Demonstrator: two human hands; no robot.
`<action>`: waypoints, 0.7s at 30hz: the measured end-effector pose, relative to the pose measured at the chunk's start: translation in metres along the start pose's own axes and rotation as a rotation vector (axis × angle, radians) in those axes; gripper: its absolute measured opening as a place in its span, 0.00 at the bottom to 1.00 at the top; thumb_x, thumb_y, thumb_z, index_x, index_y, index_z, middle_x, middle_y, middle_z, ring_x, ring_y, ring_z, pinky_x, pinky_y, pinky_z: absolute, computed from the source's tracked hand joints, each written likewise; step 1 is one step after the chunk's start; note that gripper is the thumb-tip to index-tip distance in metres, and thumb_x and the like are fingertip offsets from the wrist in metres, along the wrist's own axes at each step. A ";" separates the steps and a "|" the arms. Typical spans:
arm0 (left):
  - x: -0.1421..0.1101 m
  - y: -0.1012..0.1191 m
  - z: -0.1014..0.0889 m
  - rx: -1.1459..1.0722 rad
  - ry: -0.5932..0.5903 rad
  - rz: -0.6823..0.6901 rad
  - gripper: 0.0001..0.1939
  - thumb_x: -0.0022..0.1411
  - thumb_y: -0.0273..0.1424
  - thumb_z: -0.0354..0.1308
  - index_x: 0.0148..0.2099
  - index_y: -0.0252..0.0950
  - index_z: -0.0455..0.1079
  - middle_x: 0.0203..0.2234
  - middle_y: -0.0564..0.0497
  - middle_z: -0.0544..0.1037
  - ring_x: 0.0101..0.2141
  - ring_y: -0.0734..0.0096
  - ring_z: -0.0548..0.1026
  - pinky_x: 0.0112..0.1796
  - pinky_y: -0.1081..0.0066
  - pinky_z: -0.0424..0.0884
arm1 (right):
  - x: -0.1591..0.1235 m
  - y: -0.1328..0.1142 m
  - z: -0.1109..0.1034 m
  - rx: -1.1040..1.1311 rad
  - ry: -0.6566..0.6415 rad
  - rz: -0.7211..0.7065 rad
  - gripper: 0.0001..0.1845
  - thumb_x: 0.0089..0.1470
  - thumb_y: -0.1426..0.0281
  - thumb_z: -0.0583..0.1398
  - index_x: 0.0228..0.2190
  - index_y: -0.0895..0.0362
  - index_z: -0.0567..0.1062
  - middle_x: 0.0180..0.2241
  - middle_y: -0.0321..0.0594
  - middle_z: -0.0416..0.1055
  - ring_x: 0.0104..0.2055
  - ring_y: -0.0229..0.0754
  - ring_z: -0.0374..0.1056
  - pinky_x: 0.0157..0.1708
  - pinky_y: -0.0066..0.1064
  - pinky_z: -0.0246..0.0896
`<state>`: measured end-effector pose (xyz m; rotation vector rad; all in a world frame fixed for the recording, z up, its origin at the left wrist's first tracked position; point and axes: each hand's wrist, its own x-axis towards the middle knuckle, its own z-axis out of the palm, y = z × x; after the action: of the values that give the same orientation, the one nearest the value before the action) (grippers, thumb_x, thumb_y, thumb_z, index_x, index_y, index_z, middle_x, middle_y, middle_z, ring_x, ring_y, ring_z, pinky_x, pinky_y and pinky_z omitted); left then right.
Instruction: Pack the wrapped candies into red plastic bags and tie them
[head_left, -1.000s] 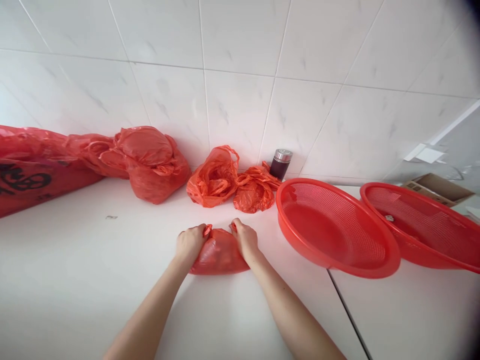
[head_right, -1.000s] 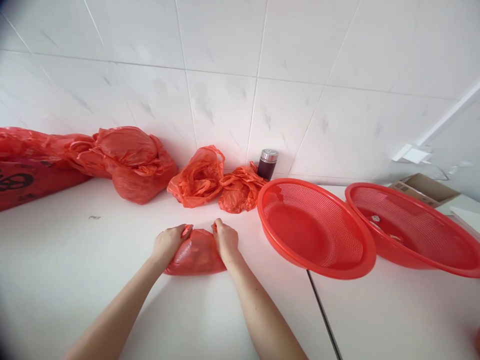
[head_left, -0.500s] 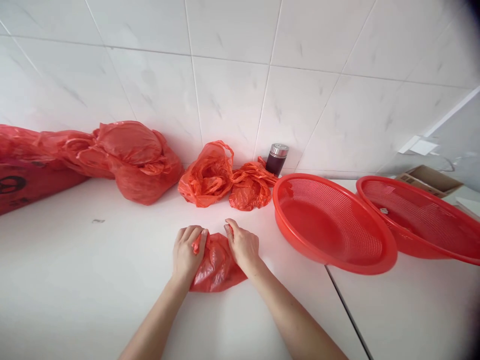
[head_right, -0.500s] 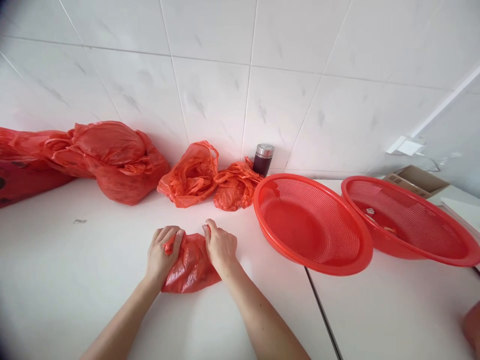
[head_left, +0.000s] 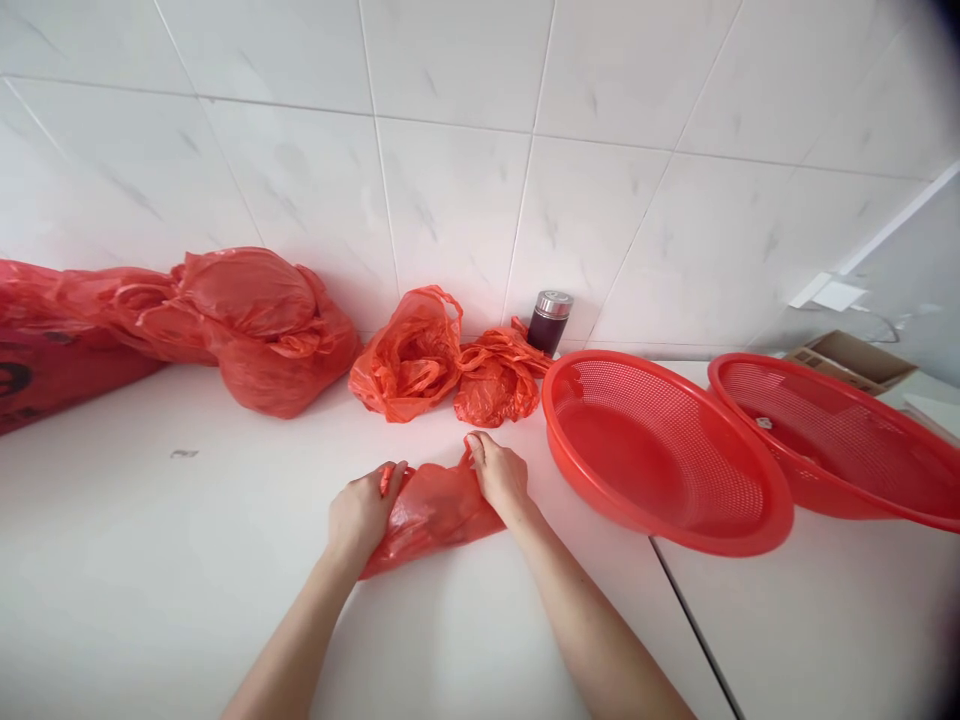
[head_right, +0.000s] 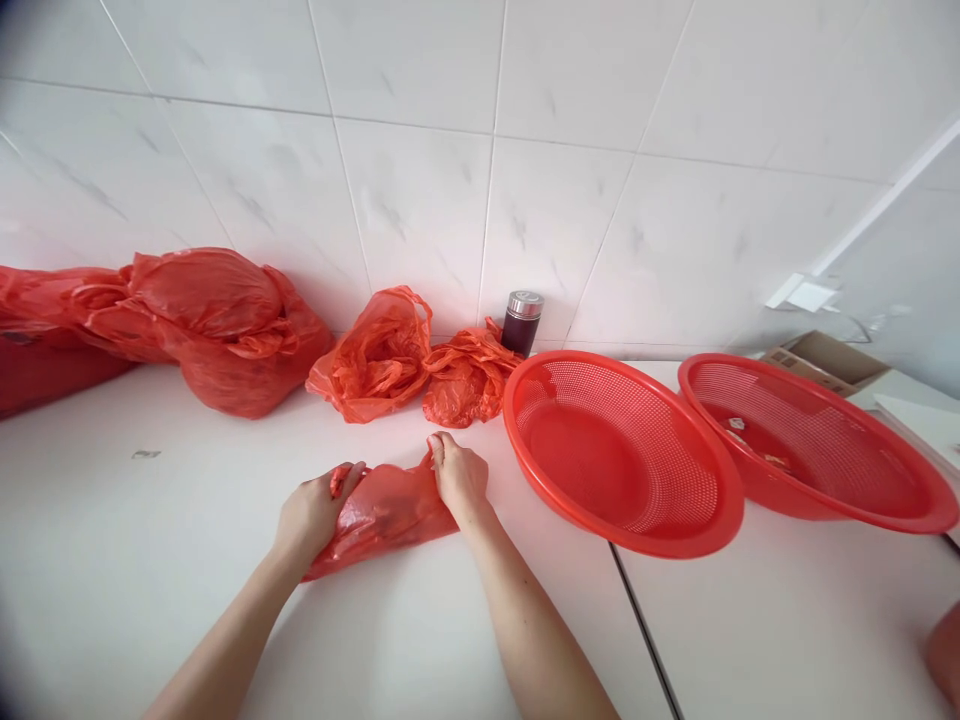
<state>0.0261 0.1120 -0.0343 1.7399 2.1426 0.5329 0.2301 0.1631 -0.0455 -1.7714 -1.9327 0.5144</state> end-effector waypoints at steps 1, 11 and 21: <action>0.001 0.001 0.002 0.004 -0.001 0.004 0.23 0.66 0.48 0.39 0.29 0.43 0.68 0.19 0.51 0.73 0.21 0.65 0.68 0.25 0.71 0.56 | -0.001 0.001 0.000 0.015 -0.001 0.008 0.26 0.67 0.55 0.40 0.48 0.51 0.71 0.33 0.41 0.77 0.37 0.44 0.73 0.36 0.31 0.58; -0.005 0.004 0.002 -0.144 -0.023 0.052 0.25 0.66 0.49 0.39 0.31 0.43 0.70 0.23 0.55 0.77 0.26 0.68 0.72 0.29 0.74 0.62 | -0.018 0.015 -0.017 0.466 -0.372 -0.109 0.35 0.46 0.64 0.67 0.56 0.47 0.66 0.24 0.27 0.64 0.25 0.34 0.61 0.29 0.26 0.58; -0.001 -0.006 0.005 -0.157 -0.053 0.090 0.25 0.62 0.53 0.45 0.32 0.39 0.72 0.29 0.49 0.79 0.33 0.61 0.76 0.35 0.68 0.68 | -0.021 0.033 -0.038 0.542 -0.380 -0.190 0.25 0.51 0.65 0.63 0.52 0.47 0.71 0.42 0.36 0.73 0.42 0.41 0.69 0.43 0.31 0.63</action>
<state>0.0236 0.1102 -0.0411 1.7498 1.9381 0.6520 0.2796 0.1436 -0.0345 -1.1943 -1.9224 1.2404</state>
